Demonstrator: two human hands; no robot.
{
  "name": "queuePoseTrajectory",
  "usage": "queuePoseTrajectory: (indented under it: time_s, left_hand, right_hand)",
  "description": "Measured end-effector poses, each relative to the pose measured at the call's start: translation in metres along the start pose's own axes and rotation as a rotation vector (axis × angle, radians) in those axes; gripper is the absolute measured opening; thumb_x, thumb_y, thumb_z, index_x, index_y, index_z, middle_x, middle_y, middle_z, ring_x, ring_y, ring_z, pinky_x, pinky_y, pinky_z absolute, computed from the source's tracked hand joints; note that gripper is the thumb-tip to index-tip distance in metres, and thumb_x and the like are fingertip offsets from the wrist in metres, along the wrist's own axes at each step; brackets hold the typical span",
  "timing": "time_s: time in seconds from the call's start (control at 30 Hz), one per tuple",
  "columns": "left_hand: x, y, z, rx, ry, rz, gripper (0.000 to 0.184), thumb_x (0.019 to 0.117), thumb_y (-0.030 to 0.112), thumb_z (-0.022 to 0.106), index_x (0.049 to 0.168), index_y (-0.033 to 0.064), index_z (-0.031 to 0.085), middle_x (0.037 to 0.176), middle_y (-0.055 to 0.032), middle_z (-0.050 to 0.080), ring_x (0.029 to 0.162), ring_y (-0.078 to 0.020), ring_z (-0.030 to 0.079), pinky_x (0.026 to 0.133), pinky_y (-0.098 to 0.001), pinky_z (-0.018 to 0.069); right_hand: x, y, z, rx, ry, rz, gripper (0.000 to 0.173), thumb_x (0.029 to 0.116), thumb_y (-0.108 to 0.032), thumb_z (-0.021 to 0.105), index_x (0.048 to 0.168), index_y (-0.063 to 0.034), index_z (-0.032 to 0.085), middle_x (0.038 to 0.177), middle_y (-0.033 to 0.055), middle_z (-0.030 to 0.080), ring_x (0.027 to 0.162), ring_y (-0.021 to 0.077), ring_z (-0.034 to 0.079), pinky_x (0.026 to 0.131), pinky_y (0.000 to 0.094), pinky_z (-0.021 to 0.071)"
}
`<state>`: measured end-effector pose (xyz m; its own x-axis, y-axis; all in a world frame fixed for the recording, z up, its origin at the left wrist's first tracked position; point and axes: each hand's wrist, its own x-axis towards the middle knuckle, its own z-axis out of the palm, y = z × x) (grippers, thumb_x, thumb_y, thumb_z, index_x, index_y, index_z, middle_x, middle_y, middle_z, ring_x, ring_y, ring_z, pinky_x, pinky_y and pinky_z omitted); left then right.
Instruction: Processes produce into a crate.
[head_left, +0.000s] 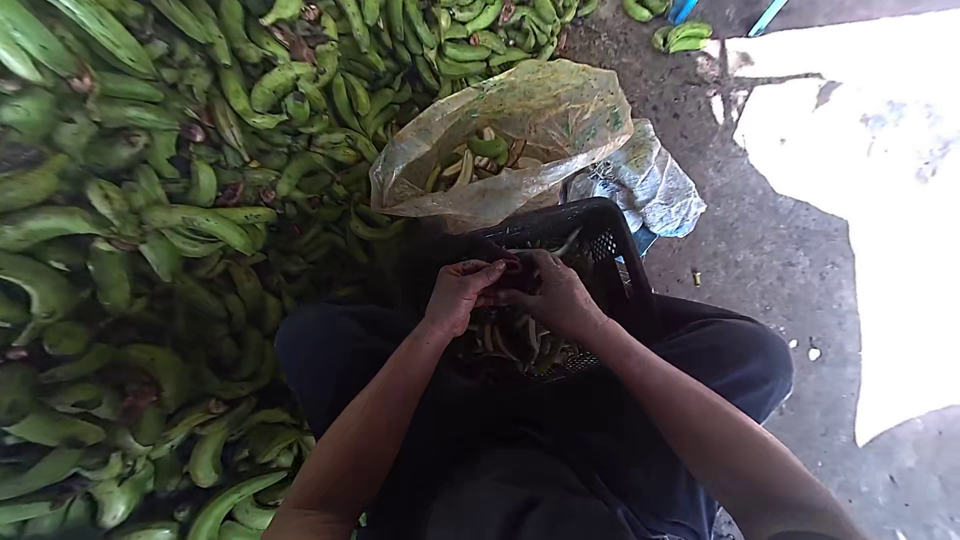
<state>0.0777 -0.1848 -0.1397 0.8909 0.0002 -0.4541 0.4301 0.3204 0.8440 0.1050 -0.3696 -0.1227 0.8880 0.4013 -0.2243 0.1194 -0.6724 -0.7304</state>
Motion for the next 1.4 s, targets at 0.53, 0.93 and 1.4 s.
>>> queuePoseTrajectory:
  time_s: [0.53, 0.93, 1.4]
  left_hand:
    - [0.012, 0.003, -0.008, -0.227, 0.154, -0.031, 0.021, 0.1104, 0.021, 0.044, 0.112, 0.0035, 0.055, 0.096, -0.0117, 0.071, 0.084, -0.0226, 0.073, 0.083, -0.0423, 0.0618]
    - [0.002, -0.014, 0.000, -0.103, 0.082, 0.024, 0.024, 0.1107, 0.024, 0.044, 0.117, 0.0040, 0.056, 0.100, -0.0112, 0.069, 0.088, -0.0219, 0.071, 0.081, -0.0409, 0.0605]
    - [-0.010, -0.024, -0.004, 0.121, -0.066, 0.099, 0.040, 0.1008, 0.013, 0.063, 0.137, 0.0040, 0.048, 0.125, -0.0133, 0.063, 0.111, -0.0239, 0.065, 0.094, -0.0442, 0.0577]
  right_hand:
    - [0.025, 0.031, -0.011, 0.350, -0.063, 0.097, 0.015, 0.0919, -0.006, 0.067, 0.105, -0.0036, 0.072, 0.090, 0.0072, 0.073, 0.074, 0.0137, 0.068, 0.071, 0.0351, 0.0589]
    - [0.019, 0.027, 0.004, 0.570, -0.049, 0.185, 0.020, 0.0982, -0.011, 0.068, 0.116, -0.0023, 0.071, 0.098, 0.0085, 0.074, 0.079, 0.0129, 0.071, 0.071, 0.0313, 0.0609]
    - [0.004, 0.003, 0.038, 0.887, 0.098, 0.357, 0.021, 0.0968, -0.002, 0.060, 0.117, -0.0009, 0.066, 0.101, 0.0101, 0.070, 0.079, 0.0153, 0.065, 0.066, 0.0320, 0.0547]
